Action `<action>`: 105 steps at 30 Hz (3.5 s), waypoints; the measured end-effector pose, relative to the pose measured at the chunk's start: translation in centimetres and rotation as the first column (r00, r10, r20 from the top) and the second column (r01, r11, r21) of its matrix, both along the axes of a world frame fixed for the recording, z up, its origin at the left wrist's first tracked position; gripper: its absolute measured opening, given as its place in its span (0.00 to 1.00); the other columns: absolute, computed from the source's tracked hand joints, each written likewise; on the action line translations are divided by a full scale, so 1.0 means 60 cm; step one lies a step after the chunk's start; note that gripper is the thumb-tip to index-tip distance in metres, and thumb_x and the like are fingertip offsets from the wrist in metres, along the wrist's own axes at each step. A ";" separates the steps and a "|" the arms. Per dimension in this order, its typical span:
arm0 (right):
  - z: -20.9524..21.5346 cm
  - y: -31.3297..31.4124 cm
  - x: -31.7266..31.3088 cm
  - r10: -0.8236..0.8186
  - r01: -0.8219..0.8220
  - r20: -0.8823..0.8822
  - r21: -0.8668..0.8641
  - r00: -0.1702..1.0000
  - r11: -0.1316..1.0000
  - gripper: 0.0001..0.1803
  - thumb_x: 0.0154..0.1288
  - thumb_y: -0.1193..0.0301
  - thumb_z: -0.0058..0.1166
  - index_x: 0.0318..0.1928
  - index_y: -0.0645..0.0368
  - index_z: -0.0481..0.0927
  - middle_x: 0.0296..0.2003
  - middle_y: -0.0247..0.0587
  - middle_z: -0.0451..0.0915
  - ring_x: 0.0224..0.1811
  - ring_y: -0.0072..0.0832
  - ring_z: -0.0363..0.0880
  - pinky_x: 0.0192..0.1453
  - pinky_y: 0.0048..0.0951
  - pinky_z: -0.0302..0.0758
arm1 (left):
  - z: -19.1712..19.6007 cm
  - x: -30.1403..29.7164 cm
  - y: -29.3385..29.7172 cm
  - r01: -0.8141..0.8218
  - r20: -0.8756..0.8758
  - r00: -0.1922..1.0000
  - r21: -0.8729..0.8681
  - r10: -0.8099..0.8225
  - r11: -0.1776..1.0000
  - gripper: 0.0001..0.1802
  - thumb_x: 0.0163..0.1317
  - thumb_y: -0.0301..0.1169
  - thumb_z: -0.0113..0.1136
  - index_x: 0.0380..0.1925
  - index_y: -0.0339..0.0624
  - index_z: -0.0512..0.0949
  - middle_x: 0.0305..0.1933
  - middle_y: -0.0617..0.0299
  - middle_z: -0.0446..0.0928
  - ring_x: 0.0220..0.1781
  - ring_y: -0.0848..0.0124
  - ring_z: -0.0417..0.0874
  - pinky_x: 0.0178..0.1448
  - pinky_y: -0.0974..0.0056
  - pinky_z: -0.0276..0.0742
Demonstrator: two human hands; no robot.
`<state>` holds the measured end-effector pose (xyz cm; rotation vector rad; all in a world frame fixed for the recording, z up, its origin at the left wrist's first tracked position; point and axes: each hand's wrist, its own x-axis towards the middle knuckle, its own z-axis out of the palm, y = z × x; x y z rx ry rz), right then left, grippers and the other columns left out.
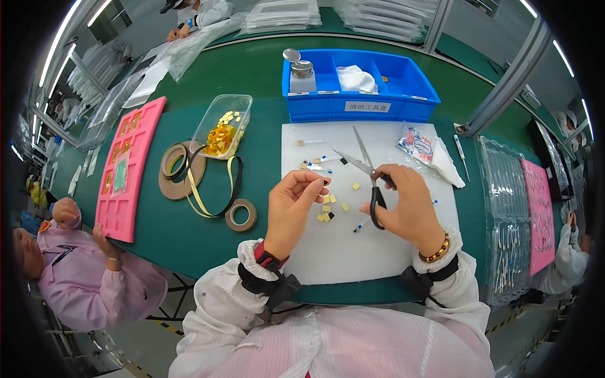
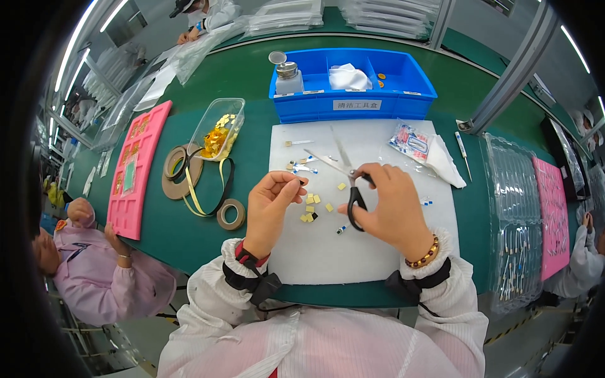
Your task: The person picks up a strip from a tray, peels a small black square from a sheet, and presses it onto the strip. They then use a pair of scissors to trim the end of the strip before placing it on a white pad.
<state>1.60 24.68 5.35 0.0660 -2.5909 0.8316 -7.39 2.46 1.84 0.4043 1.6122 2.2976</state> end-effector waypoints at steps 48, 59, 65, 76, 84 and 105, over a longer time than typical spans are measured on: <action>-0.016 -0.063 0.011 0.099 -0.098 0.021 -0.025 0.995 0.995 0.33 0.51 0.51 0.79 0.50 0.56 0.80 0.31 0.38 0.79 0.28 0.33 0.80 0.31 0.32 0.74 | -0.014 0.010 -0.001 0.135 0.210 0.962 0.190 -0.175 0.972 0.10 0.75 0.27 0.61 0.51 0.32 0.80 0.45 0.53 0.87 0.46 0.69 0.88 0.55 0.66 0.84; -0.016 -0.065 0.012 0.062 -0.063 0.036 0.001 0.997 0.998 0.30 0.53 0.53 0.78 0.50 0.56 0.81 0.30 0.35 0.81 0.26 0.31 0.81 0.29 0.30 0.74 | -0.013 0.009 -0.002 0.127 0.215 0.962 0.184 -0.166 0.975 0.10 0.75 0.28 0.62 0.49 0.30 0.80 0.45 0.52 0.87 0.45 0.70 0.88 0.54 0.66 0.83; -0.017 -0.063 0.012 0.045 -0.046 0.009 0.028 0.999 0.999 0.29 0.53 0.54 0.78 0.50 0.54 0.82 0.30 0.34 0.81 0.26 0.31 0.82 0.29 0.30 0.75 | -0.013 0.009 -0.003 0.136 0.221 0.959 0.196 -0.179 0.971 0.10 0.75 0.28 0.62 0.49 0.31 0.81 0.44 0.53 0.86 0.45 0.71 0.87 0.54 0.67 0.83; -0.026 -0.054 0.009 0.009 -0.002 -0.067 0.104 0.998 0.995 0.25 0.55 0.57 0.76 0.50 0.53 0.83 0.30 0.34 0.83 0.26 0.31 0.83 0.28 0.30 0.75 | -0.010 0.004 0.000 0.108 0.214 0.968 0.128 -0.134 0.986 0.09 0.74 0.28 0.63 0.48 0.32 0.82 0.42 0.58 0.86 0.42 0.72 0.87 0.52 0.68 0.84; 0.001 -0.046 0.010 -0.047 0.099 -0.174 0.302 0.984 0.948 0.30 0.49 0.54 0.78 0.50 0.54 0.83 0.33 0.34 0.79 0.34 0.32 0.79 0.36 0.34 0.71 | 0.005 -0.005 -0.020 -0.067 -0.217 0.974 -0.539 -0.062 0.839 0.09 0.68 0.26 0.67 0.44 0.33 0.85 0.37 0.58 0.83 0.33 0.73 0.83 0.39 0.68 0.78; 0.002 -0.029 0.021 0.008 0.174 -0.319 0.536 0.948 0.826 0.31 0.56 0.69 0.72 0.62 0.43 0.82 0.46 0.31 0.76 0.52 0.29 0.72 0.61 0.38 0.63 | 0.077 0.015 -0.014 -0.521 -0.889 0.385 -0.430 -0.247 0.737 0.10 0.55 0.26 0.75 0.38 0.43 0.88 0.26 0.62 0.77 0.27 0.64 0.80 0.30 0.61 0.73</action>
